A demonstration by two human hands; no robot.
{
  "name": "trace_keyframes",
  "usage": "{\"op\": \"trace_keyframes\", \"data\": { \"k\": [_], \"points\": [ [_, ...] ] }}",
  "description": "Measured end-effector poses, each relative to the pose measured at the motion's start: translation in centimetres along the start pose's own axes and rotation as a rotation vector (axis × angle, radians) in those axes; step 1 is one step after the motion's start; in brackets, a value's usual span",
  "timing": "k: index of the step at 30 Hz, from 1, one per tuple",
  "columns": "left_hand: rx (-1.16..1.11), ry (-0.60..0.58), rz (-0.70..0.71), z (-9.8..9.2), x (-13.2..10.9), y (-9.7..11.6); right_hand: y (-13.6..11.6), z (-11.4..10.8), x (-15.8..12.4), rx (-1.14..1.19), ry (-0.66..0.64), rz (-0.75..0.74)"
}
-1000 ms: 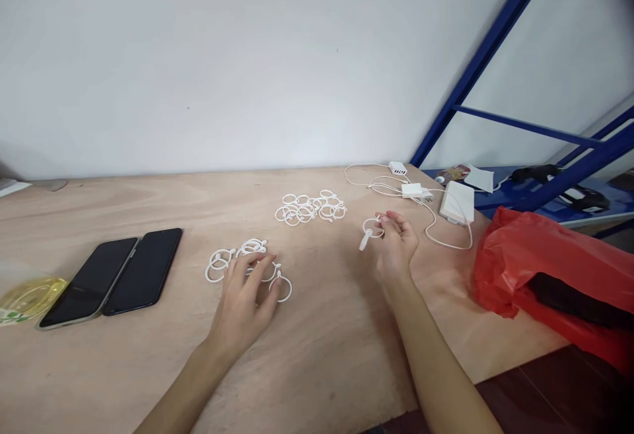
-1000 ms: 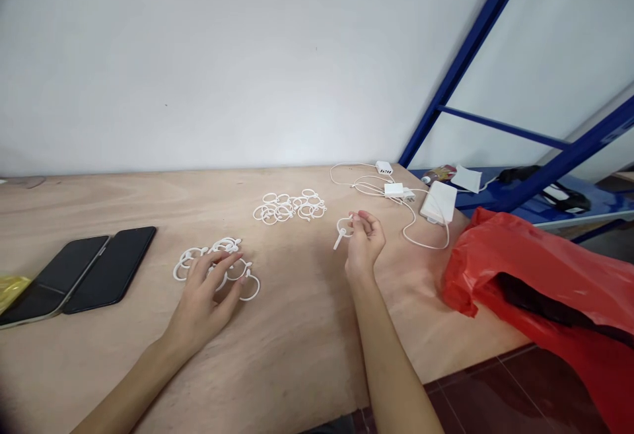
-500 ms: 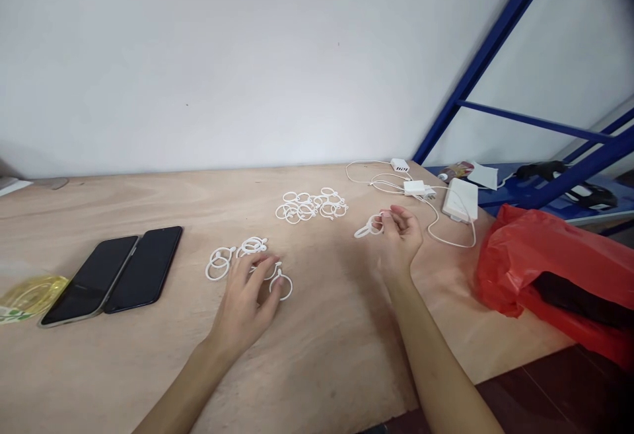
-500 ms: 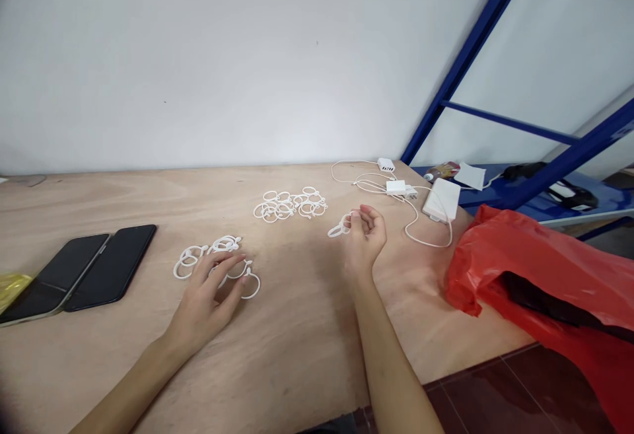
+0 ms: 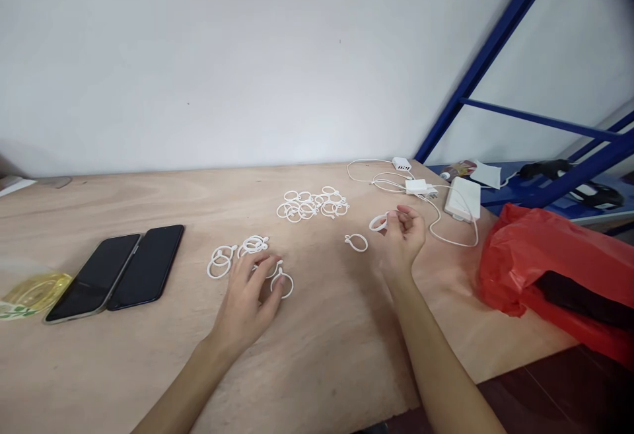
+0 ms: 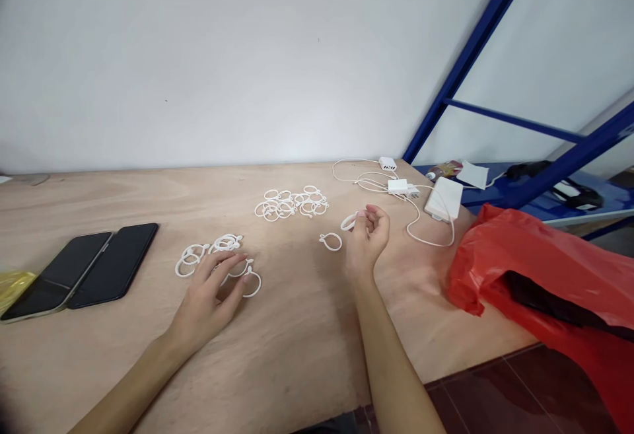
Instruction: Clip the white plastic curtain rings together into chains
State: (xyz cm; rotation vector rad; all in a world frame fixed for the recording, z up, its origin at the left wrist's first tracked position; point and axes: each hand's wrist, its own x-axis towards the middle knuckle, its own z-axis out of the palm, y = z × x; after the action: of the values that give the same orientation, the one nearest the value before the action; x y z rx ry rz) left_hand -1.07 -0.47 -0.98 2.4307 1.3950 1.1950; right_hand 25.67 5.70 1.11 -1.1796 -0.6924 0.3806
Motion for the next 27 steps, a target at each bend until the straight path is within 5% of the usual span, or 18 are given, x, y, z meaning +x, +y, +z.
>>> {"op": "trace_keyframes", "data": {
  "k": [3, 10, 13, 17, 27],
  "points": [
    [-0.01, -0.002, 0.003, -0.1, 0.1, 0.1, -0.7, 0.3, -0.3, 0.204, -0.084, 0.197],
    [-0.025, -0.032, 0.011, -0.4, 0.1, 0.7, -2.5, 2.7, -5.9, 0.426, -0.841, 0.7],
    [-0.034, -0.021, 0.031, -0.4, 0.0, 0.7, -2.8, 3.4, -8.8, 0.475, -1.048, 0.846],
    [-0.009, 0.02, 0.034, -0.4, 0.1, 0.8, -3.0, 3.7, -10.1, 0.543, -1.061, 0.924],
    [-0.006, 0.034, 0.034, -0.8, 0.5, 1.1, -2.5, 3.6, -10.0, 0.356, -1.117, 0.814]
  ]
}}
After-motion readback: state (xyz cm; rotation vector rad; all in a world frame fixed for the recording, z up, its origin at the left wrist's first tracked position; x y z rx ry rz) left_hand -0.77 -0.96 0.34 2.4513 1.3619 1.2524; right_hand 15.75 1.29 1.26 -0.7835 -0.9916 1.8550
